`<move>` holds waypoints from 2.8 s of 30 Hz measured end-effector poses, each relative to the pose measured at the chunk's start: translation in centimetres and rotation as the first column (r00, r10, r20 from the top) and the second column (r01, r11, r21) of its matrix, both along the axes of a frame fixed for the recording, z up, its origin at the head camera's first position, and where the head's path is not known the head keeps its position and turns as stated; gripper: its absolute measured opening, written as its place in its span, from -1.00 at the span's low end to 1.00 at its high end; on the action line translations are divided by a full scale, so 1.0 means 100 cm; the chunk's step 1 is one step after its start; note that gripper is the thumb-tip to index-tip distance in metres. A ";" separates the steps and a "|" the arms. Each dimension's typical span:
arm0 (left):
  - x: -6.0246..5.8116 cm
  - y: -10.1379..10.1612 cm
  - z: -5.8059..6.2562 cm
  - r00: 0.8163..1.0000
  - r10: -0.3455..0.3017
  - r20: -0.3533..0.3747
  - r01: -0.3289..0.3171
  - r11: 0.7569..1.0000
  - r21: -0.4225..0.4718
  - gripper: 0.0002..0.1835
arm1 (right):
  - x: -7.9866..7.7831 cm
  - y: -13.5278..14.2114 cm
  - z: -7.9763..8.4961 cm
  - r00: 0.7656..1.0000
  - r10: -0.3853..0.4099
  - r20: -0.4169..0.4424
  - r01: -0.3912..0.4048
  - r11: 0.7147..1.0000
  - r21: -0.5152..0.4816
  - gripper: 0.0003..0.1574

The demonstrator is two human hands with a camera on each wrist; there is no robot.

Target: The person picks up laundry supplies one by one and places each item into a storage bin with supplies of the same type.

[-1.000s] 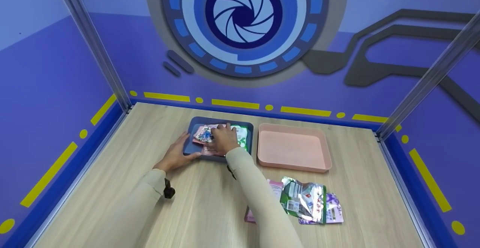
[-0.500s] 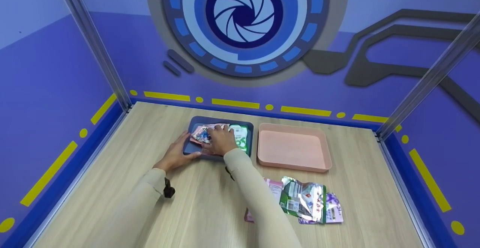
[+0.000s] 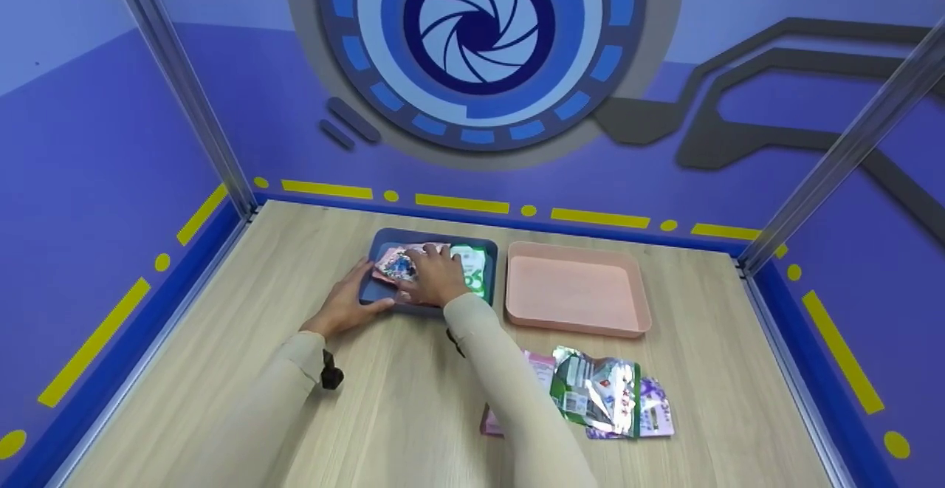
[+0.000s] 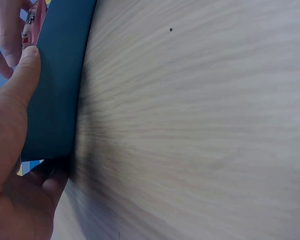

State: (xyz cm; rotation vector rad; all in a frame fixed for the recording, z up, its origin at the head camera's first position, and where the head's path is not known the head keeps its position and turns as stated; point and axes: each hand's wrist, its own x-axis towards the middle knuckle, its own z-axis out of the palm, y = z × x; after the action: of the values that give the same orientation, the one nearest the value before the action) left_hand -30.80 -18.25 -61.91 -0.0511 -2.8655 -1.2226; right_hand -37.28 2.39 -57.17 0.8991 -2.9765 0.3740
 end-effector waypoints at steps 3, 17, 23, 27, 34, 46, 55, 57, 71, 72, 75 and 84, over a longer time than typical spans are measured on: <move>0.000 0.001 0.001 1.000 0.005 0.022 -0.005 1.000 -0.003 0.08 | 0.002 0.005 0.005 1.000 0.006 0.010 -0.006 1.000 -0.021 -0.04; 0.002 0.001 0.002 0.999 0.010 0.051 -0.010 1.000 0.001 0.09 | 0.014 0.032 0.018 0.996 0.068 -0.052 -0.073 0.991 -0.111 -0.02; 0.002 0.000 0.001 1.000 -0.004 0.011 0.004 1.000 -0.001 0.07 | 0.020 0.047 0.024 0.994 0.079 -0.071 -0.088 0.987 -0.137 0.02; 0.003 0.000 0.003 1.000 -0.002 0.026 0.002 1.000 0.006 0.06 | 0.025 0.058 0.026 0.994 0.071 -0.088 -0.082 0.989 -0.123 0.04; 0.003 0.002 0.004 0.999 0.004 0.032 -0.004 1.000 -0.001 0.07 | 0.037 0.075 0.028 0.989 0.074 -0.127 -0.087 0.991 -0.104 0.08; 0.004 0.003 0.003 0.997 0.022 0.073 -0.023 1.000 0.002 0.09 | 0.057 0.103 0.028 0.998 0.029 -0.059 -0.036 0.992 -0.118 0.15; 0.006 0.000 0.005 1.000 -0.013 0.001 0.013 1.000 -0.013 0.04 | 0.069 0.121 0.019 1.000 0.003 -0.010 -0.004 0.992 -0.129 0.18; 0.006 0.000 0.005 1.000 -0.013 0.001 0.013 1.000 -0.009 0.05 | 0.071 0.125 0.018 1.000 -0.001 -0.006 0.000 0.991 -0.133 0.18; 0.006 0.001 0.004 0.999 -0.002 0.032 0.002 1.000 -0.006 0.07 | 0.087 0.151 0.013 1.000 0.020 -0.022 -0.023 0.988 -0.152 0.16; 0.006 0.001 0.005 0.999 0.000 0.034 0.000 1.000 -0.004 0.07 | 0.088 0.153 0.012 0.999 0.024 -0.022 -0.027 0.988 -0.151 0.16; 0.007 0.001 0.005 0.999 0.003 0.045 -0.003 1.000 0.002 0.07 | 0.091 0.157 0.011 0.999 0.032 -0.023 -0.035 0.988 -0.152 0.16; 0.006 0.001 0.004 1.000 -0.018 0.020 0.018 1.000 0.017 0.05 | 0.103 0.170 0.006 0.999 0.042 -0.030 -0.046 0.989 -0.143 0.16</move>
State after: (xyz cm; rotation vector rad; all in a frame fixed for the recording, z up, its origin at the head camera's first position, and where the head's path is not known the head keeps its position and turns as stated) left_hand -30.16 -18.14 -61.52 -0.0648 -2.8782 -1.2575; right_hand -26.97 19.38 -56.60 0.9481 -2.8650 0.5651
